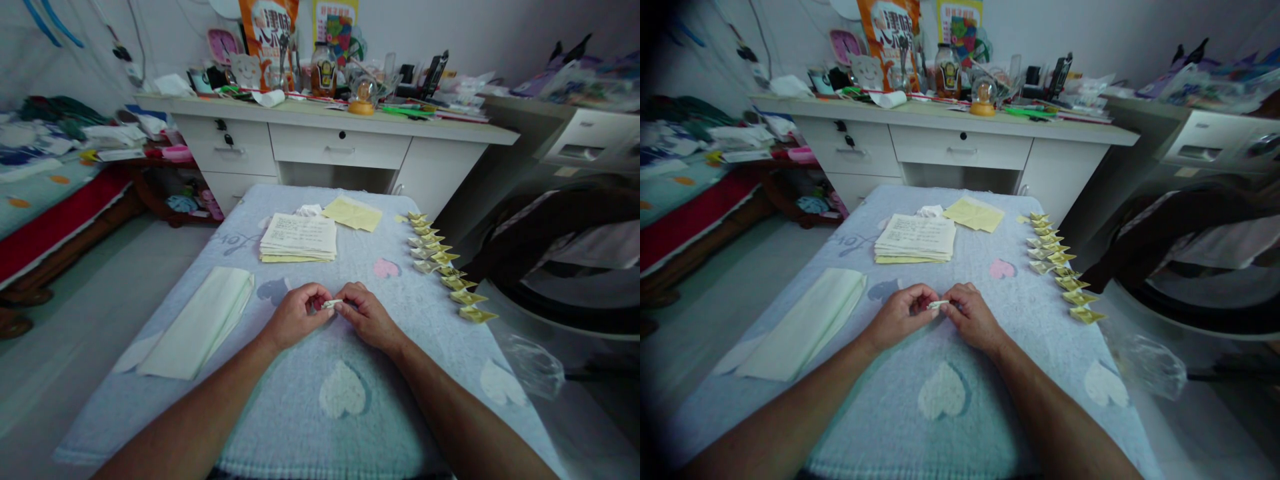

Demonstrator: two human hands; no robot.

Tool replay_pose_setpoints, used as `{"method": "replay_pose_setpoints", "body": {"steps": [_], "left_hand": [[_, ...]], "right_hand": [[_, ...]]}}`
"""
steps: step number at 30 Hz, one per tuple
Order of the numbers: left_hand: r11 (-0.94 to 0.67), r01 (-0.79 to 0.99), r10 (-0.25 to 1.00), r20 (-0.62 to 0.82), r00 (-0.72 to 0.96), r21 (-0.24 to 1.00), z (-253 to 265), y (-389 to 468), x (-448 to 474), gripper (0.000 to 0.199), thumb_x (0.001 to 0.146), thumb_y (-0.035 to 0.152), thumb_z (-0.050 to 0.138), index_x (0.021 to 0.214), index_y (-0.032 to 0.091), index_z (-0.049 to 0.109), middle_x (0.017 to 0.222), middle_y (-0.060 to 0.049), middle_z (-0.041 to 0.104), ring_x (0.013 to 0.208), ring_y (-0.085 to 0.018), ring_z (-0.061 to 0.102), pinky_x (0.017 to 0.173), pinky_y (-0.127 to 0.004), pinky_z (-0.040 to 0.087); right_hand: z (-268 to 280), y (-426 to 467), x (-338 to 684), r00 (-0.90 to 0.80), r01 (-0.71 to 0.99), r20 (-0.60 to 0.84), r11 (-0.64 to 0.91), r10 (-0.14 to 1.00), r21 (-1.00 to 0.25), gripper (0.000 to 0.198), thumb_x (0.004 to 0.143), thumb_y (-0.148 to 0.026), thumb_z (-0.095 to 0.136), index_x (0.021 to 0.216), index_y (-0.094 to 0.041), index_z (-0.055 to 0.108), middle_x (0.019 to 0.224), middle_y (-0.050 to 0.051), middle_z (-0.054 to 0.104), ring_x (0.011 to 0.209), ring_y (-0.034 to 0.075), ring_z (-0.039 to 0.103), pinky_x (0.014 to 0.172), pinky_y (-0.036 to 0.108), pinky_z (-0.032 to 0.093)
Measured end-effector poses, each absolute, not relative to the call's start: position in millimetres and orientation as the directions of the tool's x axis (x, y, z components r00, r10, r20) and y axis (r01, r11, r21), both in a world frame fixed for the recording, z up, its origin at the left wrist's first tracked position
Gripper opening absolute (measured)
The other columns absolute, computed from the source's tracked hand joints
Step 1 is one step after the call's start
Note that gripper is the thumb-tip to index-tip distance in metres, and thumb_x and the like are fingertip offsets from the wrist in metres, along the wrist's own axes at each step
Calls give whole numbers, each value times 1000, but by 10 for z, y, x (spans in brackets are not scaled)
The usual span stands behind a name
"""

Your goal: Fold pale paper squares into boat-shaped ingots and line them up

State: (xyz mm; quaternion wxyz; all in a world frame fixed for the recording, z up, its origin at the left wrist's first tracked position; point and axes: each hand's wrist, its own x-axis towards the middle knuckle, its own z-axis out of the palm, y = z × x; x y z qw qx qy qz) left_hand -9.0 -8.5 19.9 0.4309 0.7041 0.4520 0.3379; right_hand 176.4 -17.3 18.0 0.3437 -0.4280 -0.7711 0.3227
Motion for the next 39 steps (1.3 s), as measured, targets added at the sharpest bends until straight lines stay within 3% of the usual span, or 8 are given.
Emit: {"method": "replay_pose_setpoints", "body": {"steps": [9,17,29,39], "left_hand": [[-178,299,925,56,377,937,123,-71,-113,25,79,39,63,77,14,63,66,2,56,60,-10,46,56,-21,35],[-43,68,933,16,359,997,64,-20,-88,21,76,34,66,77,14,60,65,3,53,61,-9,48,59,-21,37],[54,63,893,-76,443,997,99,-39,-80,24,74,34,69,76,14,57,68,2,55,61,-9,51,58,-21,38],[50,-61,946,-28,322,997,94,-46,-34,18,72,29,69,75,15,58,65,3,51,61,-9,45,60,-22,36]], "right_hand": [[202,-146,1775,-438,400,290,474,851,-785,33,95,-43,48,79,-20,65,72,1,60,75,15,53,79,31,37],[161,-151,1752,-389,406,174,338,905,-849,27,88,-44,57,80,-19,61,77,1,57,80,16,52,75,28,40],[147,-150,1752,-392,407,204,369,897,-836,30,92,-39,51,70,-19,56,68,0,52,75,15,48,72,27,37],[179,-171,1719,-435,428,199,396,878,-813,30,91,-42,53,73,-19,58,71,0,59,75,16,51,75,30,37]]}}
